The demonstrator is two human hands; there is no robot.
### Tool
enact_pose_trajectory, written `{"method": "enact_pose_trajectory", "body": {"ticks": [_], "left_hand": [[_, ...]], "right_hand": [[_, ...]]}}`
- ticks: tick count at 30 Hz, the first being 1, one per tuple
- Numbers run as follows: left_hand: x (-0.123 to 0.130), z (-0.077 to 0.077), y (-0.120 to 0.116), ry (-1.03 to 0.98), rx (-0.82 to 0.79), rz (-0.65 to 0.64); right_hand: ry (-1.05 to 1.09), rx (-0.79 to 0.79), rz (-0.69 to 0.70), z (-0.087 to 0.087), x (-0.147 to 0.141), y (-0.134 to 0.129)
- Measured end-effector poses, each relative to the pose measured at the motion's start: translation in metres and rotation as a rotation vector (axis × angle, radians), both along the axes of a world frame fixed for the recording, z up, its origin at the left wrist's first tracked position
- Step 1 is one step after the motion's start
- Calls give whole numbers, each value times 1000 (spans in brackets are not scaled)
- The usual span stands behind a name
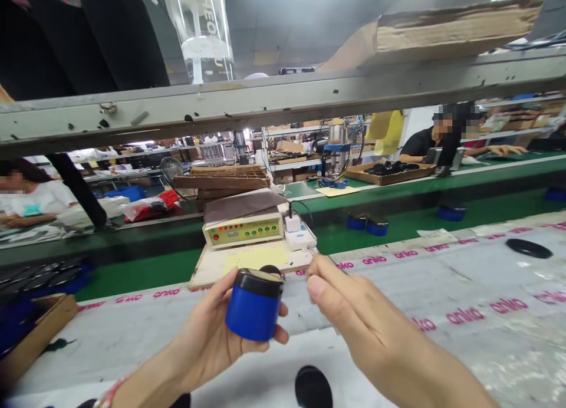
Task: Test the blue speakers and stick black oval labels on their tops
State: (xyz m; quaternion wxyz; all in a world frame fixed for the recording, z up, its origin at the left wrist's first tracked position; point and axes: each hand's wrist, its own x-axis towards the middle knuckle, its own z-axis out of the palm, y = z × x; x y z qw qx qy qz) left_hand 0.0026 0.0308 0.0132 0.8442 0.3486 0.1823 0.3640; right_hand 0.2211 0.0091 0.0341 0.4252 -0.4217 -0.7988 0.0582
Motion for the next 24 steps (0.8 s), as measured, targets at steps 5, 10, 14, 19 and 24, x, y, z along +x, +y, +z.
{"method": "enact_pose_trajectory", "body": {"ticks": [5, 10, 14, 19, 24], "left_hand": [[-11, -2, -7, -117, 12, -40], [-9, -7, -14, -47, 117, 15], [-9, -3, -20, 159, 310, 183], [-10, 12, -29, 575, 639, 353], [-12, 20, -29, 992, 1408, 642]], "right_hand": [[-161, -53, 156, 0, -19, -8], [-160, 82, 142, 0, -33, -11], [-204, 216, 50, -4, -35, -12], [-154, 114, 82, -17, -31, -10], [-52, -52, 131, -45, -26, -9]]}}
